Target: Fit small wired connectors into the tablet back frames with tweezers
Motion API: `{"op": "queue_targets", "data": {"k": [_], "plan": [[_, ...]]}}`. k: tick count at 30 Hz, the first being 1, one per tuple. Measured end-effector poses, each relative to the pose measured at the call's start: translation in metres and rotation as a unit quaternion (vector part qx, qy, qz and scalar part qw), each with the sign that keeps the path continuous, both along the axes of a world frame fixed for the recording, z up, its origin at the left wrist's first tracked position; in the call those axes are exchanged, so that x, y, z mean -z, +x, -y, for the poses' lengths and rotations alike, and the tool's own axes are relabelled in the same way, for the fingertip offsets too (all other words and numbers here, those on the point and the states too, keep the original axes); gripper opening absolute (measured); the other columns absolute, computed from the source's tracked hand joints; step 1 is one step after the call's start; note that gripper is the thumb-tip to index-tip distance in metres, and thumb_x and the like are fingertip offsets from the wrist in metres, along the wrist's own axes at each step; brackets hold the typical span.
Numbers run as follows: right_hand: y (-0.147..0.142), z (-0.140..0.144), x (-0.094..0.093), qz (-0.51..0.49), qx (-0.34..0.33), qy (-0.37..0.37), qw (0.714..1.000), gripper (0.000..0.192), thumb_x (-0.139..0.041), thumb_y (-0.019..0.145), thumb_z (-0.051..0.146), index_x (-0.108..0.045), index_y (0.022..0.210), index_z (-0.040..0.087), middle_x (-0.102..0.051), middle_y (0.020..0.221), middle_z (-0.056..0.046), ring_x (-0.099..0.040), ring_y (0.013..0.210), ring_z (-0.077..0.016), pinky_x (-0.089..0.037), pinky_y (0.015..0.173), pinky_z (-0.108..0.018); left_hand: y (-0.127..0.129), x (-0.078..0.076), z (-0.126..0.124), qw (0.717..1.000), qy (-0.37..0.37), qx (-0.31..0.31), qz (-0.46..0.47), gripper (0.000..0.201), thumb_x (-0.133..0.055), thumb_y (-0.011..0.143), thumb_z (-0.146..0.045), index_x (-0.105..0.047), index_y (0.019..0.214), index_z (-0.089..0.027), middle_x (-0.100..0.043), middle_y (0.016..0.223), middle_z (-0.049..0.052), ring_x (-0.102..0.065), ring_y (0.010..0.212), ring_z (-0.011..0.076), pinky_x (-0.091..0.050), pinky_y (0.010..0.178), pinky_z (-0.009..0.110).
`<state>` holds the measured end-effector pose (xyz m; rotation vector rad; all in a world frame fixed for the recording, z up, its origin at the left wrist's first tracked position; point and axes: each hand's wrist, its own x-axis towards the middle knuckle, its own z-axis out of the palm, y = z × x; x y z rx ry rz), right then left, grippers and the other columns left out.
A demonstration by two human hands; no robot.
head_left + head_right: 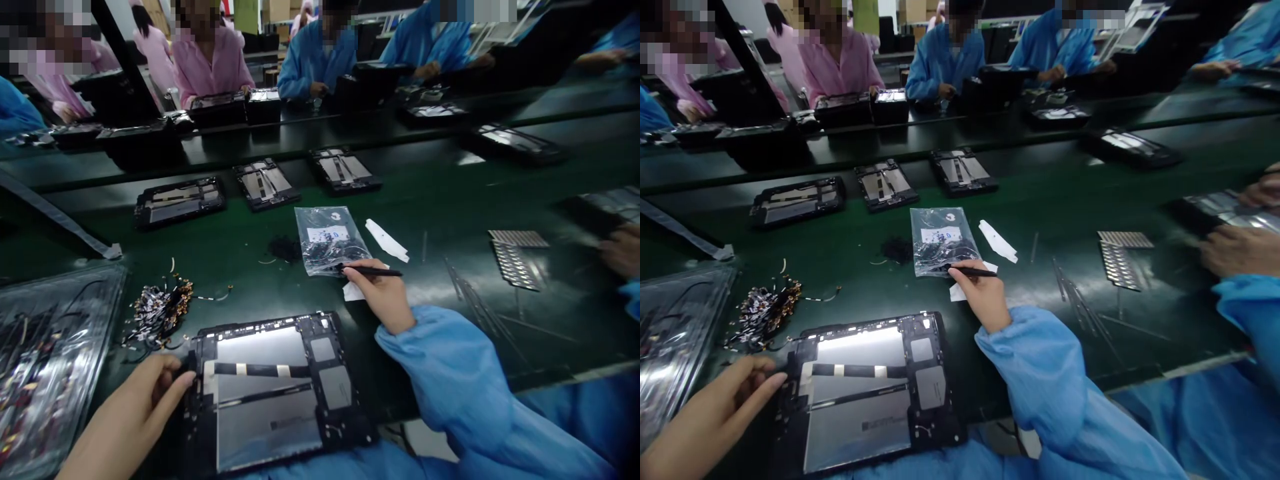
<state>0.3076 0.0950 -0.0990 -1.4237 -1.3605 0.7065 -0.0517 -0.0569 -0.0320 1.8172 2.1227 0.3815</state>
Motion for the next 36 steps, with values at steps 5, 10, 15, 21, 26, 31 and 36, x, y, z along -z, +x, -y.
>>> {"op": "queue_targets", "data": {"k": [5,10,15,21,26,31,36], "plan": [[-0.003,0.000,0.001,-0.033,0.015,-0.005,0.999,0.023,-0.069,0.071,0.043,-0.069,0.082,0.022,-0.070,0.088,-0.004,-0.064,0.083,-0.0216,-0.049,0.081,-0.038,0.019,-0.001,-0.013,0.997,0.045,0.048,0.030,0.040,-0.043,0.083,-0.057,-0.061,0.086,-0.021,-0.062,0.073,0.003,-0.058,0.056,0.0170,-0.050,0.056,0.027],[-0.004,-0.002,0.003,-0.059,0.026,-0.020,0.998,0.026,-0.071,0.068,0.043,-0.070,0.082,0.021,-0.071,0.084,-0.004,-0.066,0.079,-0.0213,-0.052,0.078,-0.039,0.024,0.009,-0.018,0.994,0.058,0.086,0.043,0.031,-0.045,0.086,-0.049,-0.062,0.088,-0.023,-0.063,0.087,0.003,-0.060,0.067,0.0163,-0.050,0.063,0.026],[-0.005,-0.004,0.003,-0.078,0.032,-0.027,0.996,0.026,-0.074,0.066,0.043,-0.070,0.079,0.021,-0.071,0.078,-0.003,-0.066,0.075,-0.0208,-0.054,0.077,-0.039,0.024,0.014,-0.017,0.989,0.068,0.110,0.070,0.024,-0.047,0.087,-0.042,-0.062,0.085,-0.024,-0.064,0.087,0.002,-0.063,0.082,0.0174,-0.049,0.072,0.025],[-0.010,0.006,-0.012,-0.135,0.028,-0.024,0.990,0.027,-0.075,0.066,0.044,-0.067,0.077,0.021,-0.070,0.075,-0.002,-0.070,0.073,-0.0204,-0.058,0.072,-0.037,0.041,0.003,-0.017,0.979,0.023,0.083,0.187,0.021,-0.049,0.087,-0.040,-0.062,0.088,-0.023,-0.064,0.081,0.001,-0.062,0.074,0.0158,-0.050,0.066,0.024],[-0.038,0.034,-0.035,-0.193,-0.049,-0.072,0.977,0.026,-0.077,0.067,0.042,-0.068,0.076,0.020,-0.073,0.077,-0.004,-0.071,0.066,-0.0195,-0.060,0.061,-0.032,0.067,-0.004,-0.025,0.941,-0.064,0.039,0.331,0.027,-0.052,0.084,-0.040,-0.056,0.103,-0.021,-0.062,0.077,0.001,-0.057,0.058,0.0124,-0.051,0.053,0.023],[-0.079,0.055,-0.058,-0.297,-0.195,-0.214,0.910,0.029,-0.081,0.060,0.042,-0.067,0.070,0.019,-0.074,0.070,-0.005,-0.069,0.057,-0.0160,-0.057,0.050,-0.020,0.092,-0.001,-0.032,0.876,-0.108,0.034,0.468,0.039,-0.059,0.079,-0.035,-0.049,0.114,-0.023,-0.059,0.095,0.003,-0.055,0.055,0.0089,-0.055,0.045,0.023],[-0.098,0.062,-0.071,-0.367,-0.242,-0.340,0.831,0.030,-0.084,0.058,0.038,-0.065,0.069,0.017,-0.072,0.062,-0.003,-0.068,0.051,-0.0135,-0.055,0.045,-0.016,0.100,-0.006,-0.031,0.788,-0.174,-0.001,0.591,0.026,-0.064,0.076,-0.033,-0.050,0.093,-0.019,-0.047,0.057,-0.006,-0.054,0.053,0.0111,-0.052,0.037,0.019]]}}
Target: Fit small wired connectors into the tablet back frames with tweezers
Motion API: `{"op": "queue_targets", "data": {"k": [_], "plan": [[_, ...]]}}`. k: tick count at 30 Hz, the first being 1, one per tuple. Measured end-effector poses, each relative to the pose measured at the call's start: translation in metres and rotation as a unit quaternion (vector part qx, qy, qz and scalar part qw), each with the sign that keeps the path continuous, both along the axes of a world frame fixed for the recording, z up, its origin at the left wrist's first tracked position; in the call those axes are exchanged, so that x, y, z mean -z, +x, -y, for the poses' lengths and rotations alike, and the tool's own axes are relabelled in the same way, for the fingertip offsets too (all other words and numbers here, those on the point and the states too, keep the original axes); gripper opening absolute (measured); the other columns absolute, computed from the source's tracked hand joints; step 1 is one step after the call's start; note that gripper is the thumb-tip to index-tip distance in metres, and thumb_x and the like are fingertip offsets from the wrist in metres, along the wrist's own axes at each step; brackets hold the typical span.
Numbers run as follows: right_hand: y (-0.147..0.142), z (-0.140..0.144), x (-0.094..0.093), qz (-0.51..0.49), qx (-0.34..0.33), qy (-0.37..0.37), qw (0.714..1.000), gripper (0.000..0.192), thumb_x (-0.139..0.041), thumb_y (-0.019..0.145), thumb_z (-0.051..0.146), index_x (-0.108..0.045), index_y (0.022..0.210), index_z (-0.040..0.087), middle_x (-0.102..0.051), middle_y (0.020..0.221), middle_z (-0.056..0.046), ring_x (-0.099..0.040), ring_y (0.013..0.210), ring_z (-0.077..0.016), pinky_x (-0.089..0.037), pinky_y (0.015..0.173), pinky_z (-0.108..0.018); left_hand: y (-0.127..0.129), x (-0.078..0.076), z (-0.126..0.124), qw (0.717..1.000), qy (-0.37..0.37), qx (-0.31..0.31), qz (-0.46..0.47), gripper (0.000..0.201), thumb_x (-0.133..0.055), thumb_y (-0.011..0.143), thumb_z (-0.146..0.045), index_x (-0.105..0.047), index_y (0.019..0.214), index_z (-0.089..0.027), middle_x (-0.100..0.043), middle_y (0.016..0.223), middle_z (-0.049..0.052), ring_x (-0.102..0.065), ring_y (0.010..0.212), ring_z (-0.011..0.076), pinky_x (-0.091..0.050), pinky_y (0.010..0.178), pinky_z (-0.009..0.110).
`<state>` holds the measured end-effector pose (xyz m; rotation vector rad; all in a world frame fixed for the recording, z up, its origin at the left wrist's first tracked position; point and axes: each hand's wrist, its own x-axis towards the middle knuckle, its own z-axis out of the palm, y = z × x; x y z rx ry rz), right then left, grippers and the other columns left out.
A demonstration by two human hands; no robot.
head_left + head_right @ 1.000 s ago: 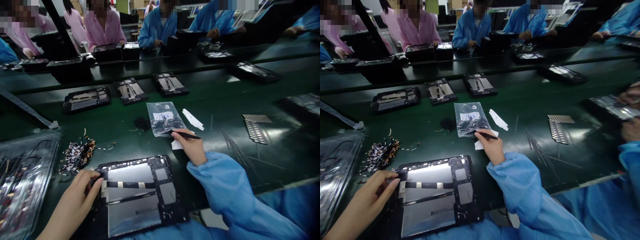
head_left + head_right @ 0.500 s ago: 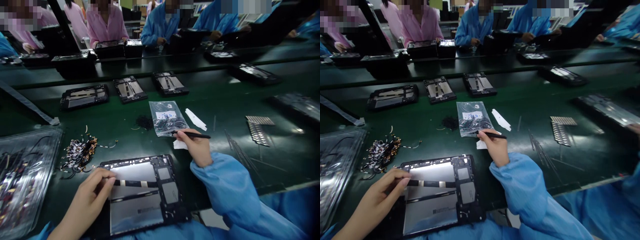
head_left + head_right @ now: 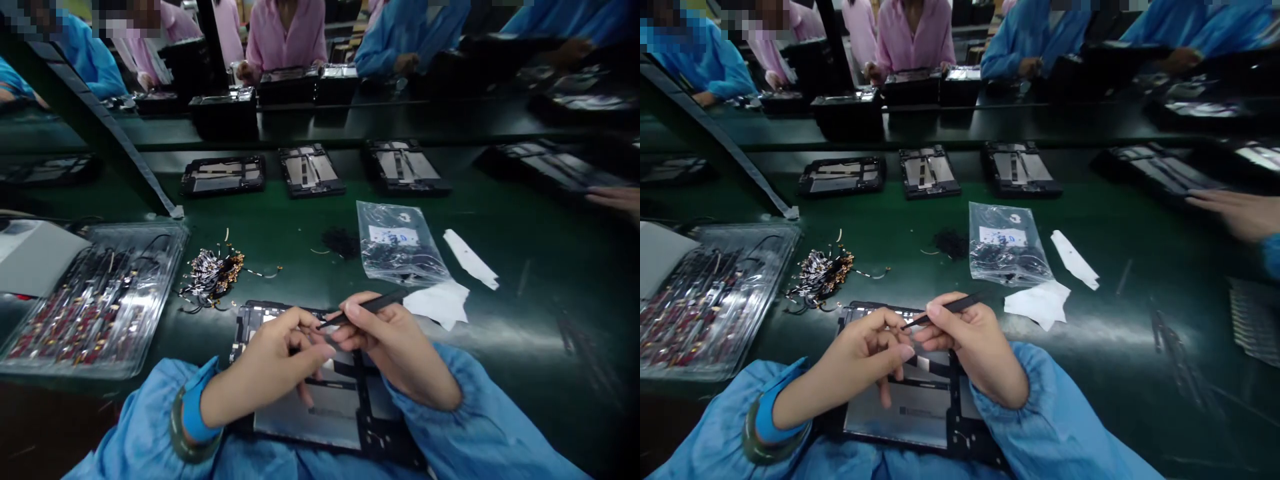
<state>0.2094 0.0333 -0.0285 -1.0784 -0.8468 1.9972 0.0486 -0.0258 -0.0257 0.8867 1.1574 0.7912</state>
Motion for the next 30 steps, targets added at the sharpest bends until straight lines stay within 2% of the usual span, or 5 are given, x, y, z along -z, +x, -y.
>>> {"op": "queue_targets", "data": {"k": [7,22,25,28,30], "plan": [[-0.004,0.000,0.005,-0.067,-0.043,-0.100,0.992,0.022,-0.081,0.064,0.031,-0.069,0.070,0.014,-0.072,0.063,-0.004,-0.067,0.052,-0.0105,-0.054,0.047,-0.012,0.000,-0.006,0.004,0.999,-0.014,-0.024,0.016,0.022,-0.065,0.074,-0.030,-0.049,0.084,-0.018,-0.050,0.060,-0.006,-0.050,0.046,0.0068,-0.049,0.034,0.017],[-0.009,0.003,0.012,-0.062,-0.044,-0.120,0.990,0.021,-0.082,0.064,0.030,-0.067,0.070,0.015,-0.072,0.064,-0.004,-0.067,0.051,-0.0100,-0.054,0.047,-0.012,-0.006,-0.004,0.010,0.999,0.012,-0.021,-0.023,0.021,-0.052,0.082,-0.038,-0.049,0.082,-0.017,-0.051,0.055,-0.005,-0.049,0.039,0.0071,-0.049,0.037,0.019],[-0.010,0.003,0.012,-0.066,-0.050,-0.122,0.989,0.022,-0.082,0.064,0.030,-0.067,0.069,0.015,-0.072,0.064,-0.003,-0.066,0.051,-0.0092,-0.053,0.046,-0.012,-0.007,-0.003,0.011,0.999,0.014,-0.018,-0.025,0.021,-0.050,0.082,-0.038,-0.049,0.084,-0.018,-0.053,0.062,-0.003,-0.053,0.044,0.0089,-0.050,0.038,0.021],[-0.009,-0.002,0.014,-0.047,-0.036,-0.093,0.994,0.025,-0.083,0.061,0.034,-0.067,0.068,0.015,-0.073,0.066,-0.003,-0.066,0.050,-0.0087,-0.053,0.046,-0.012,-0.016,0.001,0.012,0.986,0.074,-0.017,-0.151,0.021,-0.044,0.085,-0.036,-0.054,0.091,-0.018,-0.056,0.068,-0.001,-0.055,0.047,0.0104,-0.046,0.038,0.020],[-0.009,-0.007,0.017,-0.005,0.003,-0.032,0.999,0.028,-0.084,0.059,0.036,-0.067,0.068,0.016,-0.073,0.068,-0.003,-0.066,0.051,-0.0097,-0.054,0.047,-0.014,-0.029,0.005,0.013,0.933,0.151,-0.047,-0.322,0.022,-0.042,0.087,-0.033,-0.059,0.090,-0.019,-0.058,0.064,0.000,-0.055,0.048,0.0113,-0.044,0.042,0.021]]}}
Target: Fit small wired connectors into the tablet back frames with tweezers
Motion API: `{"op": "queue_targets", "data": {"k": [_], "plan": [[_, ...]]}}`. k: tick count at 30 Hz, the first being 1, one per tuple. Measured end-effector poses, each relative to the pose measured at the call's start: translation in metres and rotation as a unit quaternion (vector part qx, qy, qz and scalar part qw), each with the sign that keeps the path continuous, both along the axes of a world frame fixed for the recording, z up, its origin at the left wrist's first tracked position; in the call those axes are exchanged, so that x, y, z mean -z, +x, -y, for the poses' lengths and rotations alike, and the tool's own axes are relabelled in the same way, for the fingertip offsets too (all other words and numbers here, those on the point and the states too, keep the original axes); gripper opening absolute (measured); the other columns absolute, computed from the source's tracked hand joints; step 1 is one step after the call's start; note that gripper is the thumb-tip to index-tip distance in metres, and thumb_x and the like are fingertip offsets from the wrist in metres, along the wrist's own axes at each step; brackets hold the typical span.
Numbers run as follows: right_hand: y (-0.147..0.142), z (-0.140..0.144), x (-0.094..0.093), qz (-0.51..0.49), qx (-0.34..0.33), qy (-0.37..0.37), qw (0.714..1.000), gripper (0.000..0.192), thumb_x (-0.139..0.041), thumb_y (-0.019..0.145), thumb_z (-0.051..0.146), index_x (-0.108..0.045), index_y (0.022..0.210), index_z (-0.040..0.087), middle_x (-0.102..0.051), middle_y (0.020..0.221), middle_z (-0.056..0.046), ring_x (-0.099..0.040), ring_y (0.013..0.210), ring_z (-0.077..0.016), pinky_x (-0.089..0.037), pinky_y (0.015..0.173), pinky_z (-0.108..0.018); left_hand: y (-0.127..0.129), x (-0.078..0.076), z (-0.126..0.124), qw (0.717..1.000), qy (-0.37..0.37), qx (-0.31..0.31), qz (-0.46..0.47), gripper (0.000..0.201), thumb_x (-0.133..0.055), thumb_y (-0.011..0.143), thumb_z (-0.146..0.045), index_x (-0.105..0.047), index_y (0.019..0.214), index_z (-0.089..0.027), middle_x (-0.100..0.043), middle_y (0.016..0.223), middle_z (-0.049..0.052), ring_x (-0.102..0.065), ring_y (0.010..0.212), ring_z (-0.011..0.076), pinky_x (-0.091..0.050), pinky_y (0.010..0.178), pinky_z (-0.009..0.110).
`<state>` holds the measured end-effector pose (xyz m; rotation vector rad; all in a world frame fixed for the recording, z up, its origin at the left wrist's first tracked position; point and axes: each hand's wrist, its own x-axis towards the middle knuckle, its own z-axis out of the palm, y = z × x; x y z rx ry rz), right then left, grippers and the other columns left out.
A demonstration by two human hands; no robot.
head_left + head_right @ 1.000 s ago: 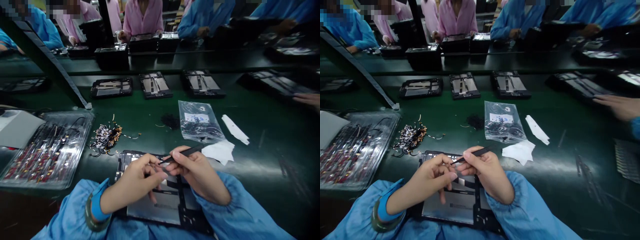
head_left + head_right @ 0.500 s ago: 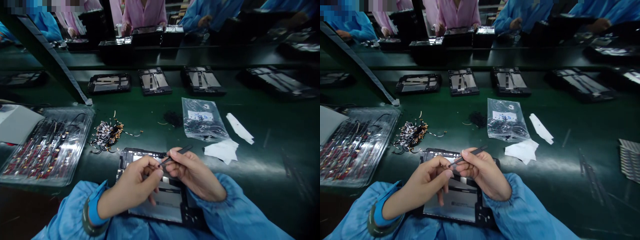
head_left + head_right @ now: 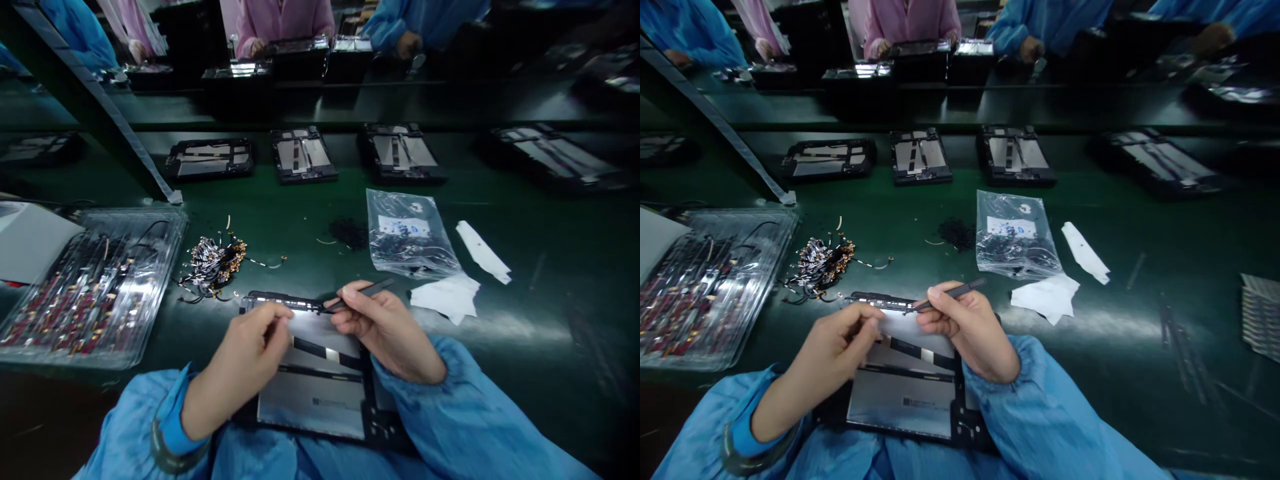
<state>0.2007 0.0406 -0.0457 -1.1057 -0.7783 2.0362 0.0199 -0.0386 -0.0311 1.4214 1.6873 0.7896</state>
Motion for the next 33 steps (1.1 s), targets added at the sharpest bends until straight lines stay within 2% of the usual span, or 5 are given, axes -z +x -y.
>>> {"op": "queue_targets", "data": {"k": [4,8,17,25,33], "plan": [[0.000,-0.006,0.007,0.126,0.052,0.146,0.980,0.031,-0.082,0.060,0.041,-0.067,0.070,0.016,-0.072,0.066,-0.004,-0.068,0.055,-0.0133,-0.057,0.051,-0.018,-0.028,0.010,0.003,0.967,0.077,-0.083,-0.228,0.030,-0.046,0.087,-0.040,-0.062,0.072,-0.019,-0.061,0.057,0.000,-0.059,0.053,0.0144,-0.042,0.051,0.024],[-0.001,-0.003,0.015,0.214,0.028,0.215,0.953,0.033,-0.076,0.065,0.047,-0.066,0.071,0.015,-0.068,0.059,-0.004,-0.068,0.055,-0.0165,-0.058,0.053,-0.023,-0.045,0.017,0.010,0.955,0.118,-0.138,-0.236,0.026,-0.049,0.087,-0.041,-0.063,0.088,-0.019,-0.066,0.068,-0.002,-0.062,0.059,0.0122,-0.043,0.056,0.021],[0.001,0.002,0.021,0.331,-0.025,0.352,0.875,0.027,-0.064,0.077,0.045,-0.066,0.072,0.019,-0.069,0.062,-0.004,-0.067,0.056,-0.0185,-0.055,0.053,-0.027,-0.062,0.016,0.030,0.937,0.116,-0.199,-0.262,0.027,-0.051,0.088,-0.043,-0.062,0.080,-0.019,-0.059,0.060,-0.004,-0.055,0.052,0.0105,-0.040,0.055,0.022],[0.008,0.002,0.018,0.319,0.056,0.192,0.927,0.023,-0.075,0.066,0.045,-0.066,0.074,0.025,-0.072,0.067,-0.004,-0.069,0.059,-0.0204,-0.059,0.058,-0.025,-0.109,0.006,0.044,0.814,0.167,-0.293,-0.473,0.024,-0.049,0.090,-0.037,-0.060,0.096,-0.017,-0.061,0.090,0.008,-0.058,0.087,0.0220,-0.046,0.079,0.033],[0.011,0.001,0.026,0.341,0.017,0.233,0.911,0.010,-0.071,0.074,0.038,-0.069,0.072,0.029,-0.072,0.068,-0.004,-0.071,0.065,-0.0215,-0.060,0.058,-0.020,-0.160,0.002,0.027,0.808,0.043,-0.333,-0.484,0.034,-0.050,0.085,-0.029,-0.060,0.112,-0.011,-0.061,0.108,0.018,-0.055,0.104,0.0332,-0.043,0.090,0.044]]}}
